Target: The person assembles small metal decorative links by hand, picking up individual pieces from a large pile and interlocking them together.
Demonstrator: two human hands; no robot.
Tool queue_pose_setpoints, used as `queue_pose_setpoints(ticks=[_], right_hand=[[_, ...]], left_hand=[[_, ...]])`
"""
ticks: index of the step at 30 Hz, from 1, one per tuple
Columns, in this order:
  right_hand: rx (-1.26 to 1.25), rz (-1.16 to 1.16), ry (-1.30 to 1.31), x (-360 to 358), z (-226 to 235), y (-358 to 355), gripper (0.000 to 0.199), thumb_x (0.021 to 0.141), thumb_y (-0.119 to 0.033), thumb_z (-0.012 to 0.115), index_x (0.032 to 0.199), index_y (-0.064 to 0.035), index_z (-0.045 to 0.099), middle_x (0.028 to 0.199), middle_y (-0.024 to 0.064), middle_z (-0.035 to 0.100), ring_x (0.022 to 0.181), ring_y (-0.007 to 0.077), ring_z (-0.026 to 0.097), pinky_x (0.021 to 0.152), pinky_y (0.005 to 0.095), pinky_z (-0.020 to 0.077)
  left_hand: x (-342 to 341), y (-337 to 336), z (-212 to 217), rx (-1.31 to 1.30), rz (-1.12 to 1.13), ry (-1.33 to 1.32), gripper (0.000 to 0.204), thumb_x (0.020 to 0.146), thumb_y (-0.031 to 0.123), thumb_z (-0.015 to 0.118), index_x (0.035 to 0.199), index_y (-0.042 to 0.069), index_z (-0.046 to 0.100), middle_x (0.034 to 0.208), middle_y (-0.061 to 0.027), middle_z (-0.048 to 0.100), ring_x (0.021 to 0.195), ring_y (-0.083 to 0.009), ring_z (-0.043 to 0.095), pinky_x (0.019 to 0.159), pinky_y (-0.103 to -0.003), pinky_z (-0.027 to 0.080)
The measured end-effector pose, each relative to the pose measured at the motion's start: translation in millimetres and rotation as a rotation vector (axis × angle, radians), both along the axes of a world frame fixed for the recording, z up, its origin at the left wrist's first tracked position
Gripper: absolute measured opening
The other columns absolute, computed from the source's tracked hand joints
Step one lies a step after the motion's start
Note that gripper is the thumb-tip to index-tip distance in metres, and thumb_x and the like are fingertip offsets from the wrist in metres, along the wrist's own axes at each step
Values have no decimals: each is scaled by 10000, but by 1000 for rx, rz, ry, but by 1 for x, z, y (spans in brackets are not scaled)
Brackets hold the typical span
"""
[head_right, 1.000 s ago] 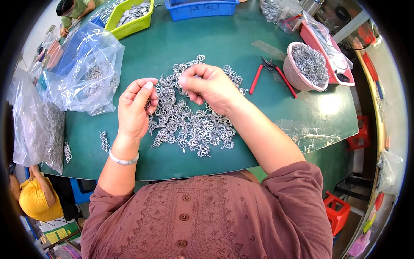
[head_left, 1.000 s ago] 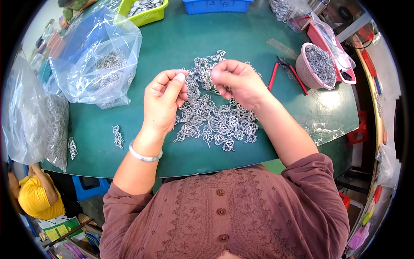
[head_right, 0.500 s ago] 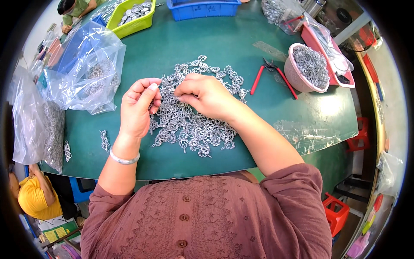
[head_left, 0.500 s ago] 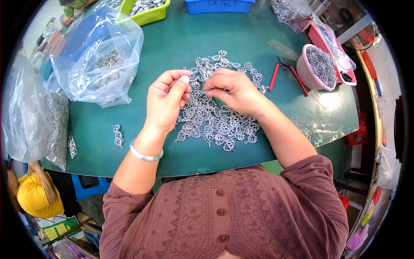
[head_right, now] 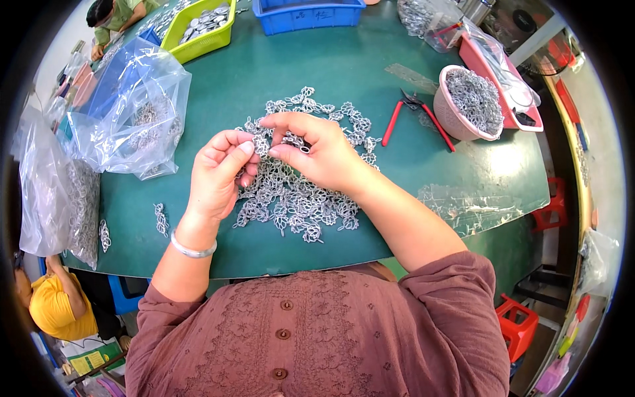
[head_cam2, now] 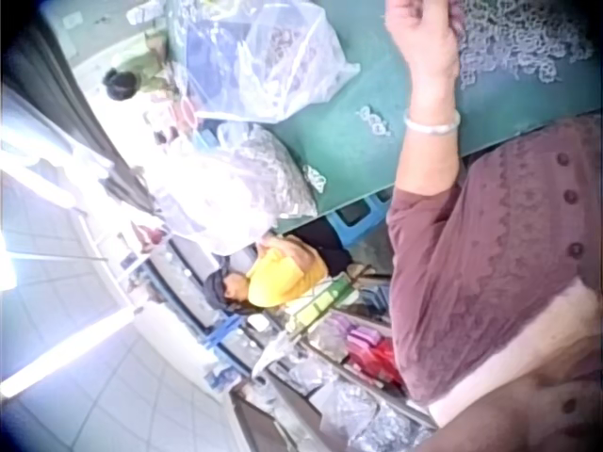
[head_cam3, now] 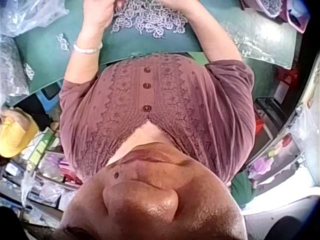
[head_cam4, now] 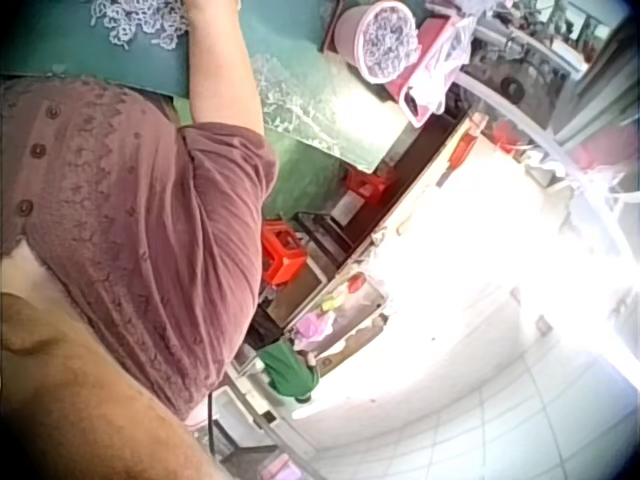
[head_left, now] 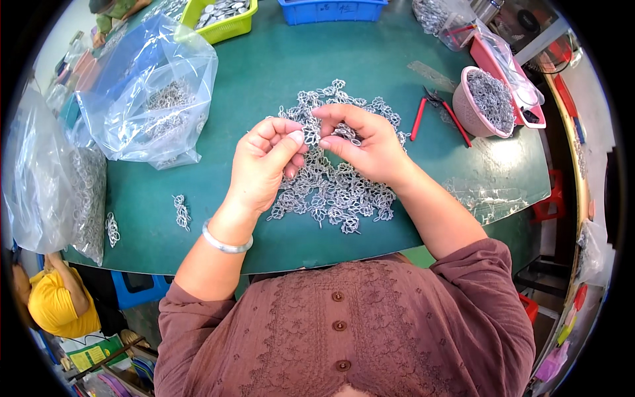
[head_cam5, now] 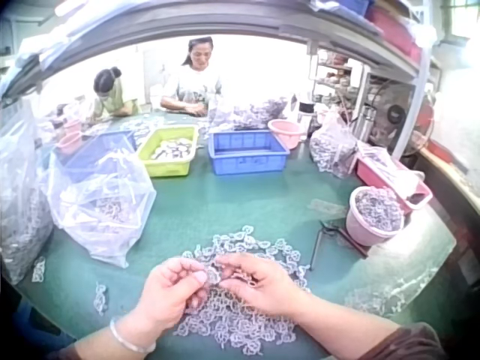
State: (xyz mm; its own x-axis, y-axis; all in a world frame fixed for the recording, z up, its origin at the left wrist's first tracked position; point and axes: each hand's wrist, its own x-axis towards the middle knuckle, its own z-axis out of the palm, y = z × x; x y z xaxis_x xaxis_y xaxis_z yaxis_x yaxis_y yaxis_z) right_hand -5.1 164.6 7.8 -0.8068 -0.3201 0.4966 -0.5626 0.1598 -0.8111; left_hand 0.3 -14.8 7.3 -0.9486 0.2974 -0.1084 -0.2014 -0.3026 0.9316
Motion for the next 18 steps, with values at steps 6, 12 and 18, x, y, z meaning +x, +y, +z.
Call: queue_pose_setpoints(ticks=[6, 12, 18], right_hand=[[-16, 55, -225, 0, -3, 1, 262, 757, -78, 627, 1010, -27, 583, 785, 9, 589, 747, 86, 539, 665, 229, 444], [-180, 112, -643, 4, 6, -2, 211, 792, -120, 611, 977, -21, 592, 736, -11, 580, 614, 41, 504, 545, 189, 413], [-306, 199, -789, 3, 5, 0, 223, 816, -149, 586, 994, -16, 576, 666, -22, 538, 546, 26, 465, 470, 159, 360]], left_hand=[[4, 5, 1, -17, 78, 99, 124, 811, 80, 565, 915, 22, 534, 732, -23, 576, 564, -51, 517, 460, -154, 397], [6, 5, 2, -1, 32, 56, 138, 824, 86, 545, 943, 28, 509, 707, -24, 577, 551, -55, 517, 457, -161, 399], [7, 4, 3, 4, -19, 71, 156, 840, 95, 521, 977, 32, 481, 679, -37, 574, 540, -68, 516, 453, -176, 400]])
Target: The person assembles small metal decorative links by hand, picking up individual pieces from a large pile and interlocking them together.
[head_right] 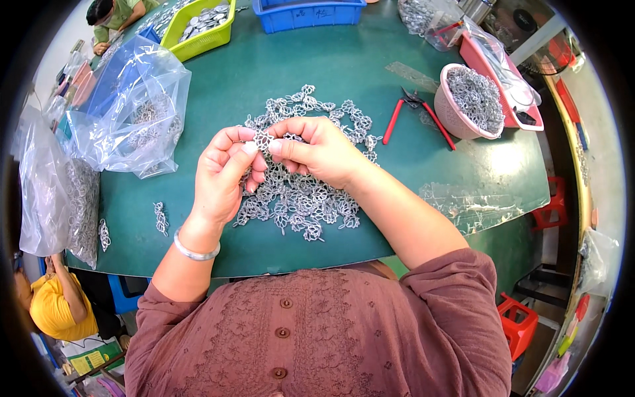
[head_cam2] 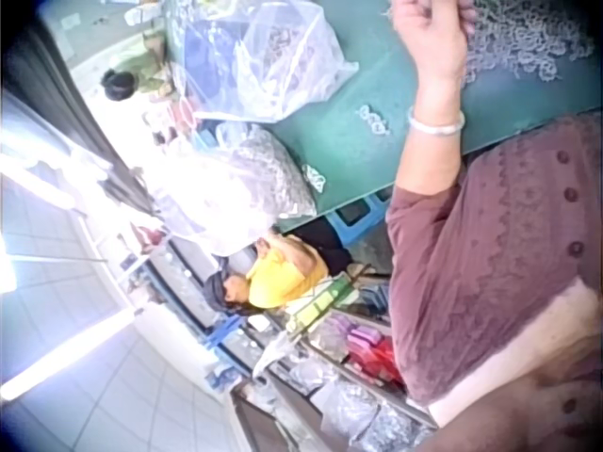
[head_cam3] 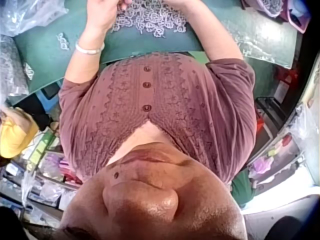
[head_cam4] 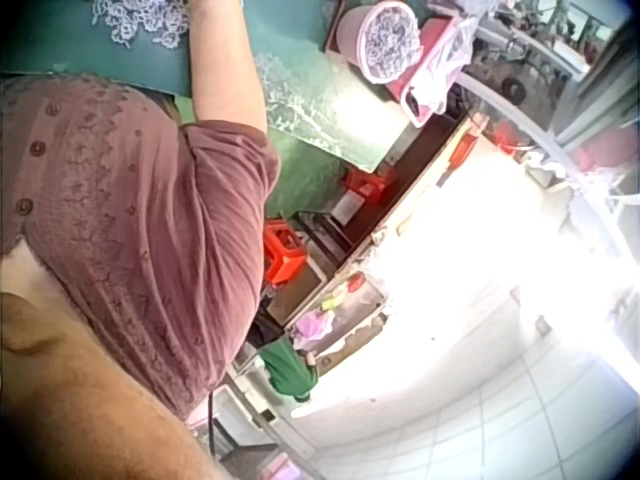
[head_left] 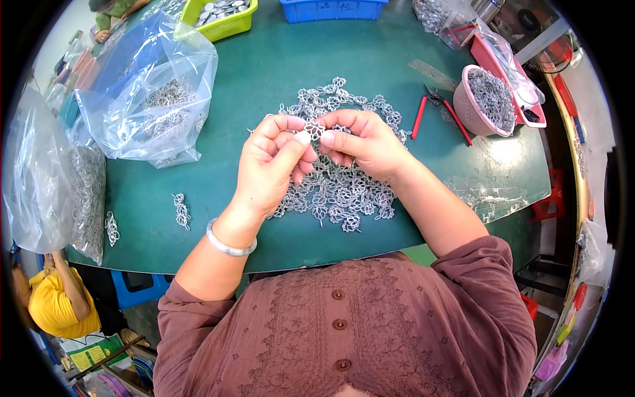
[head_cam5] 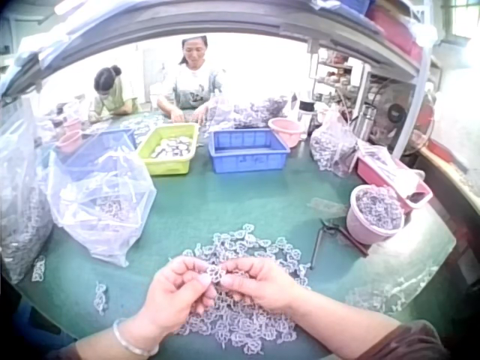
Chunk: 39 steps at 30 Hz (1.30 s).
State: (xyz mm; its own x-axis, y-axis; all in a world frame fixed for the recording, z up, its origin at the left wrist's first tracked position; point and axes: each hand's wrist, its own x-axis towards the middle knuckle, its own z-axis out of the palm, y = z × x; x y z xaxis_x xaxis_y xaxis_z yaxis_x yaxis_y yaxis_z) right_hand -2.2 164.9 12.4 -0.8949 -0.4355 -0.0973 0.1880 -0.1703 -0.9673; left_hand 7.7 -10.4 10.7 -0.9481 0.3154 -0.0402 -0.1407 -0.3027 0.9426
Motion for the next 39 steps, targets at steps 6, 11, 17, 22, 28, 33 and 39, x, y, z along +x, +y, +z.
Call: queue_pose_setpoints(ticks=[6, 11, 17, 22, 28, 33, 39], right_hand=[[71, -52, 181, 0, -3, 0, 197, 797, -119, 603, 957, -7, 579, 708, -10, 552, 609, 58, 510, 519, 185, 404], [355, -256, 830, -2, -8, -3, 182, 749, -114, 645, 895, -21, 587, 771, 42, 596, 705, 156, 589, 593, 282, 473], [585, -348, 1056, 5, 2, -8, 192, 694, -98, 662, 859, -46, 577, 776, 92, 588, 681, 255, 594, 566, 313, 470], [561, -343, 1064, 5, 1, -7, 192, 691, -89, 663, 857, -48, 576, 765, 93, 584, 674, 255, 593, 563, 314, 470], [507, -335, 1028, 4, 1, -7, 193, 684, -75, 671, 851, -44, 578, 762, 92, 585, 678, 247, 594, 570, 310, 472], [459, -328, 962, 4, -2, -7, 188, 688, -85, 678, 845, -41, 583, 771, 95, 592, 702, 233, 601, 599, 299, 477], [300, -306, 431, 1, 3, -1, 167, 800, -143, 602, 886, 1, 599, 782, 13, 596, 689, 88, 539, 607, 244, 445]], left_hand=[[0, 0, -2, -49, 16, 41, 170, 837, 109, 534, 986, 32, 507, 711, -21, 576, 567, -66, 514, 466, -176, 397], [0, 5, -5, -144, 110, 178, 224, 819, 124, 576, 1022, 32, 560, 773, -9, 577, 591, -49, 494, 485, -166, 394], [0, 5, -3, -87, 59, 67, 249, 804, 102, 602, 1040, 32, 565, 801, -10, 582, 562, -42, 480, 470, -158, 383], [1, 6, -1, -43, 37, 34, 243, 811, 106, 594, 1041, 37, 555, 779, 4, 588, 550, -24, 474, 449, -140, 360], [1, 6, -2, -10, 17, 23, 207, 824, 123, 581, 1014, 47, 546, 748, 15, 584, 538, -23, 474, 433, -137, 345], [-1, 5, -4, 35, 2, -8, 189, 832, 157, 574, 989, 56, 546, 747, 14, 575, 529, -29, 474, 426, -141, 342], [-11, -5, -4, 275, -46, -154, 183, 840, 177, 516, 976, 55, 509, 857, -92, 590, 562, -93, 506, 450, -176, 371]])
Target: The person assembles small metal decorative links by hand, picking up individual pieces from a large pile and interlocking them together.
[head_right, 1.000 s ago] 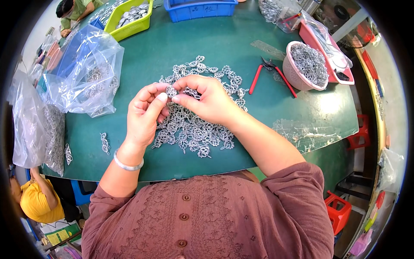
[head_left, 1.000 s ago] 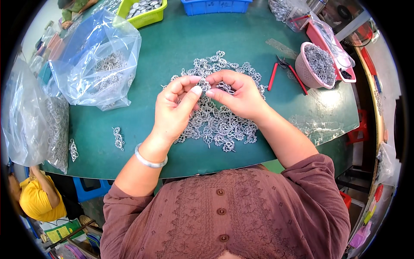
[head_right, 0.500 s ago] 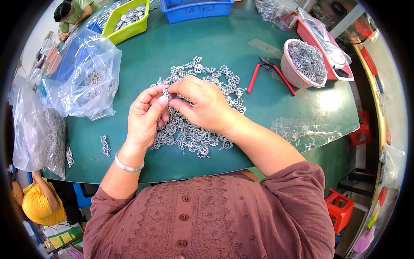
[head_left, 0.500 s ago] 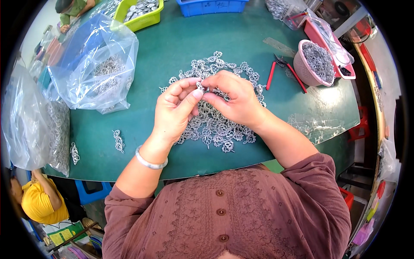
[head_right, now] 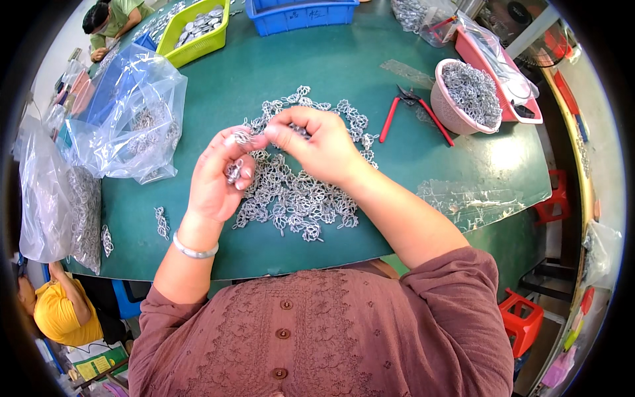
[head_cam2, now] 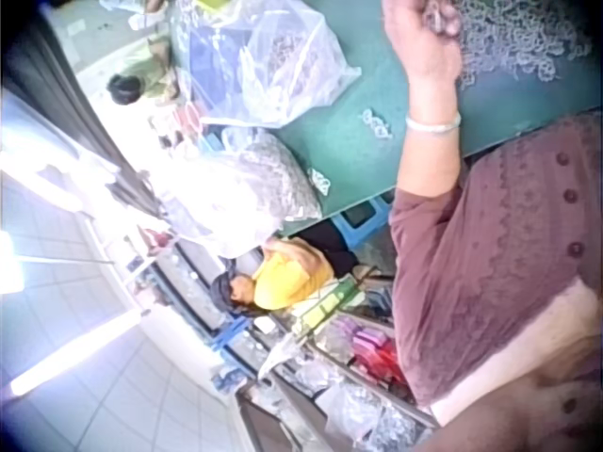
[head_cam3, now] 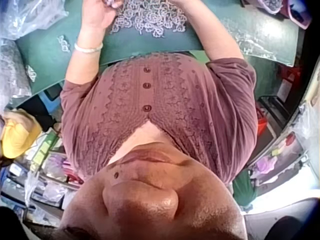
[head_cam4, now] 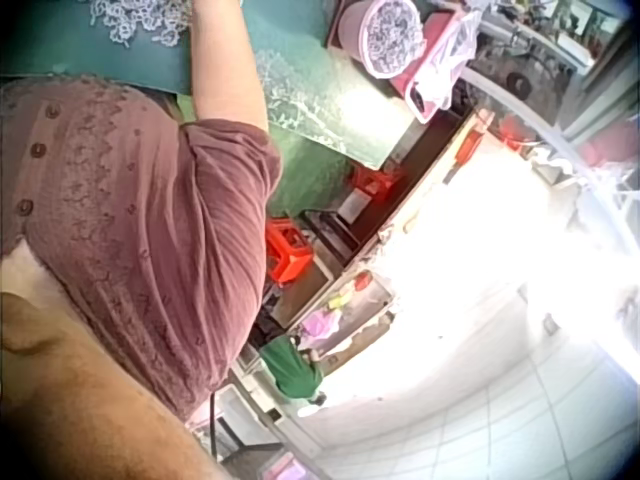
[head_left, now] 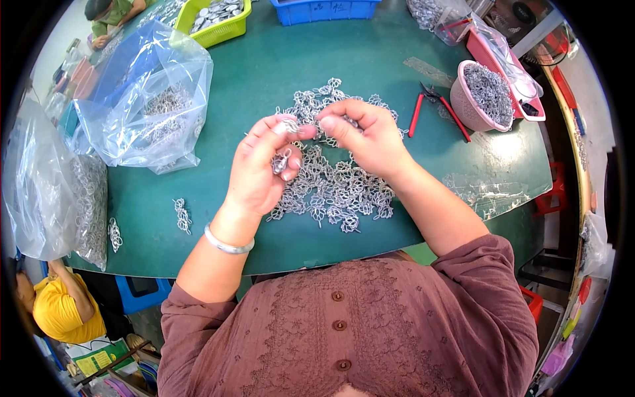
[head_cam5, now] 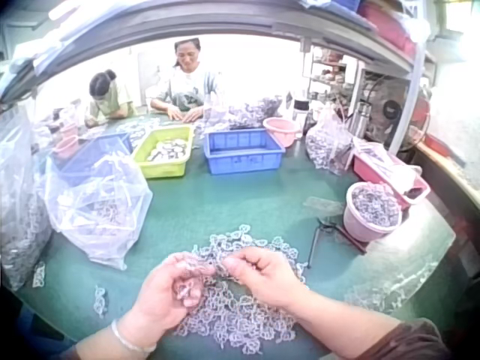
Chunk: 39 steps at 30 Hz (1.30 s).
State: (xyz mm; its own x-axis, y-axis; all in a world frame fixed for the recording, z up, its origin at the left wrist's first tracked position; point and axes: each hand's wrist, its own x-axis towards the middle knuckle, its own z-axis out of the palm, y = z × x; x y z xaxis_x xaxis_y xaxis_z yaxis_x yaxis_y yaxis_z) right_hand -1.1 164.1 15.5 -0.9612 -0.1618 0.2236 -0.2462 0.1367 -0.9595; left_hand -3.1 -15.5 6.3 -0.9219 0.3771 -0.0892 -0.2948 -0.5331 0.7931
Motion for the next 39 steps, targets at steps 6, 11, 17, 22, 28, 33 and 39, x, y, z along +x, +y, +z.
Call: queue_pose_setpoints(ticks=[6, 11, 17, 22, 28, 33, 39], right_hand=[[296, -54, 97, -18, -14, 7, 179, 790, -171, 600, 892, -24, 605, 754, 28, 594, 673, 134, 558, 595, 272, 444], [915, -28, 407, -16, -18, -5, 163, 738, -182, 601, 863, -77, 597, 786, 92, 585, 732, 279, 579, 619, 370, 455], [880, -44, 356, -18, -23, -4, 113, 734, -151, 595, 822, -80, 604, 763, 84, 586, 715, 269, 584, 610, 362, 459], [596, -80, 530, -14, -14, -2, 94, 705, -121, 603, 794, -90, 598, 722, 63, 569, 677, 255, 574, 561, 346, 457], [586, -114, 986, -6, -1, -3, 158, 631, -65, 630, 783, -75, 586, 675, 33, 528, 595, 198, 546, 489, 291, 445], [566, -87, 1026, -4, 1, -3, 199, 608, -50, 639, 800, -73, 591, 668, 30, 524, 577, 190, 540, 486, 292, 444], [434, -57, 790, -3, -2, -4, 190, 659, -52, 653, 840, -69, 599, 692, 57, 548, 601, 217, 556, 505, 305, 447]], left_hand=[[-7, -8, 0, 293, -11, -98, 281, 854, 282, 401, 968, 42, 491, 929, -178, 582, 661, -185, 534, 515, -254, 423], [-8, -9, -4, 190, 56, -124, 263, 869, 259, 420, 911, 36, 555, 826, -97, 576, 659, -159, 530, 517, -246, 419], [-6, -7, -5, 15, 109, -72, 191, 858, 207, 483, 906, 33, 547, 798, -62, 549, 647, -122, 489, 489, -210, 377], [-3, -4, -1, -198, 115, -62, 170, 858, 209, 501, 867, 46, 549, 727, -35, 550, 573, -91, 478, 448, -186, 357], [3, -1, 9, -292, -26, -111, 145, 847, 215, 537, 825, 73, 560, 664, -14, 554, 505, -71, 472, 414, -176, 335], [5, -2, 8, -168, -95, -97, 127, 854, 195, 530, 854, 73, 566, 677, -14, 562, 522, -64, 481, 421, -171, 340], [4, -1, 3, -106, -22, -12, 85, 831, 118, 561, 886, 54, 564, 721, -22, 582, 542, -63, 489, 435, -167, 353]])
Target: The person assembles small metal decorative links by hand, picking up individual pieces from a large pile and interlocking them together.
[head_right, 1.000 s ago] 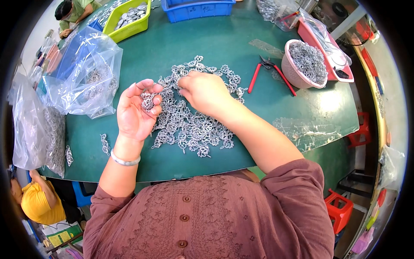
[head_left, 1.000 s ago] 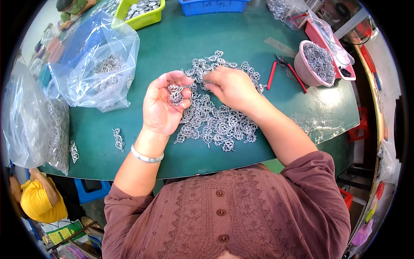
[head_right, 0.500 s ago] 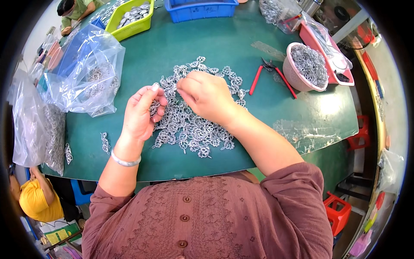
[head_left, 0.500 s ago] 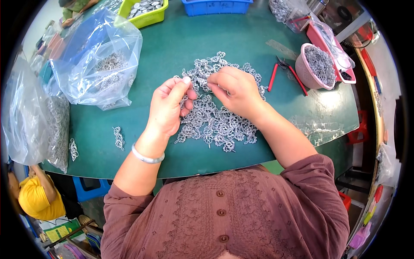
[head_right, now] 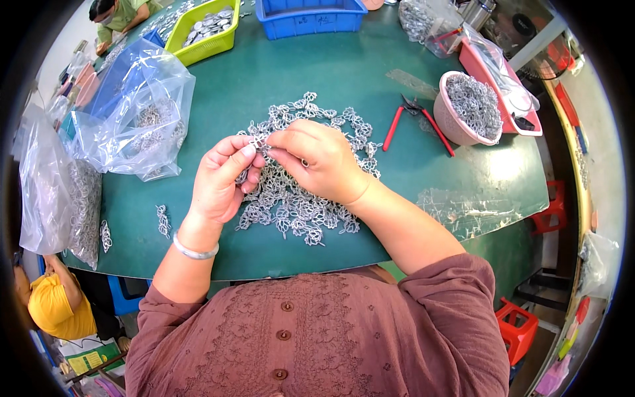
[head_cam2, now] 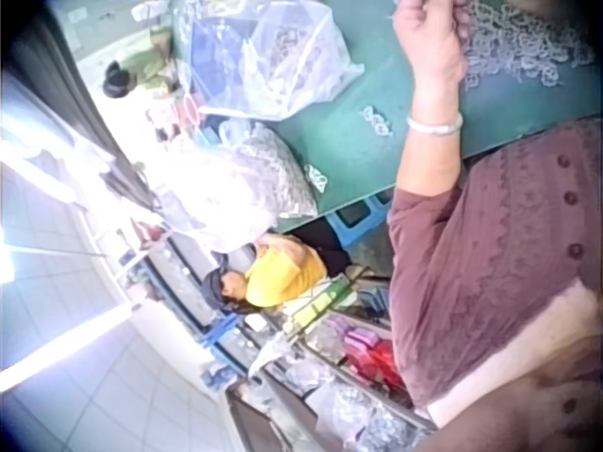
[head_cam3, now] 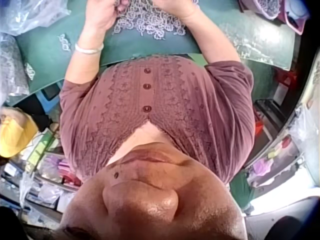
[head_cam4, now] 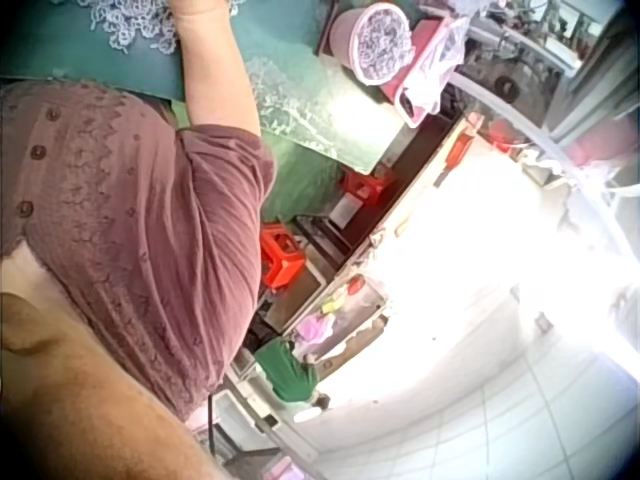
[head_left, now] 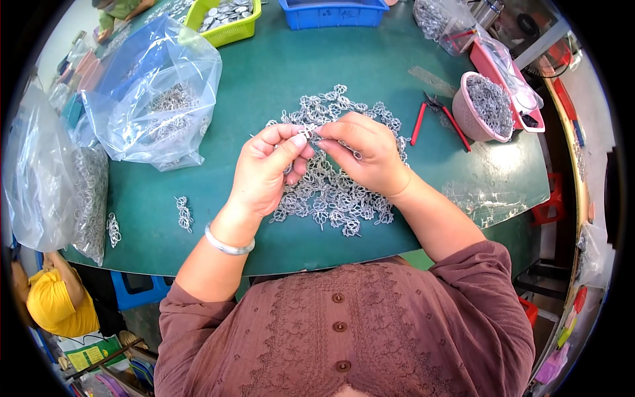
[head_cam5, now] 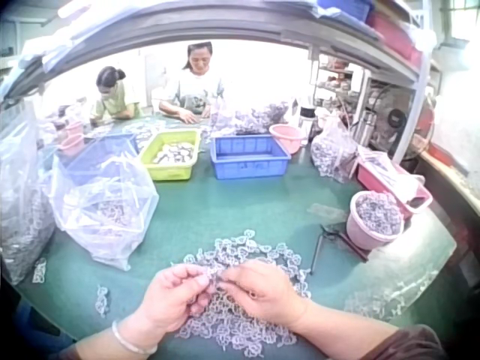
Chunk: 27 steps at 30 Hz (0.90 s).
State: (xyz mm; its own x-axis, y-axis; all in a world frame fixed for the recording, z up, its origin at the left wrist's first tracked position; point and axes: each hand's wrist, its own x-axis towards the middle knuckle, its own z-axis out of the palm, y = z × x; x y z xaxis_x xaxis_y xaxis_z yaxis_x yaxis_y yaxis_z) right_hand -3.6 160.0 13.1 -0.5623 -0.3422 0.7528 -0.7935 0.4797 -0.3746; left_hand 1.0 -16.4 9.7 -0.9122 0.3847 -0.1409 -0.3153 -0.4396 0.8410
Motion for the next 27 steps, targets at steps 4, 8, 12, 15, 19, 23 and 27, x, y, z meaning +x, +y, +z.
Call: queue_pose_setpoints(ticks=[4, 8, 12, 15, 19, 23, 27], right_hand=[[-100, 31, -142, 0, -1, 0, 187, 682, -51, 652, 861, -54, 599, 704, 80, 560, 608, 238, 556, 522, 308, 445], [-119, 36, -164, 0, -1, 0, 196, 682, -41, 654, 869, -45, 597, 708, 88, 563, 615, 241, 557, 529, 304, 444], [-129, 46, -176, 1, -1, 1, 194, 682, -36, 654, 867, -41, 597, 711, 90, 565, 618, 239, 560, 532, 303, 446], [-136, 49, -182, 1, 0, 1, 189, 683, -35, 654, 864, -39, 598, 714, 92, 567, 620, 237, 562, 535, 304, 447], [-144, 54, -183, 1, 0, 1, 183, 684, -36, 655, 859, -39, 599, 719, 89, 572, 627, 235, 567, 539, 303, 451], [-151, 55, -199, 2, 0, 0, 166, 686, -36, 655, 842, -37, 599, 720, 86, 575, 633, 231, 573, 545, 299, 455], [-148, 66, -185, 1, 0, 1, 147, 687, -32, 652, 824, -39, 600, 717, 85, 578, 638, 226, 578, 548, 294, 457]], left_hand=[[2, 3, -2, -75, 69, 111, 116, 807, 83, 586, 911, 33, 570, 750, -37, 595, 557, -58, 498, 444, -167, 372], [4, 4, -3, -193, 108, 215, 146, 790, 66, 607, 927, 24, 583, 746, -35, 592, 566, -52, 506, 458, -157, 385], [6, 5, -5, -223, 140, 259, 142, 779, 48, 617, 917, 26, 594, 737, -23, 587, 569, -45, 509, 457, -149, 382], [6, 5, -7, -241, 151, 296, 140, 765, 6, 618, 904, 18, 603, 750, -19, 583, 606, -49, 520, 493, -155, 403], [7, 7, -8, -298, 223, 477, 143, 750, -37, 615, 887, 3, 611, 789, -30, 590, 684, -66, 537, 584, -176, 436], [7, 9, -8, -366, 263, 628, 143, 739, -43, 624, 875, 0, 612, 805, -38, 597, 715, -77, 541, 622, -192, 445], [10, 10, -11, -392, 271, 609, 125, 731, -39, 634, 846, 0, 605, 799, -35, 596, 719, -76, 540, 626, -196, 444]])
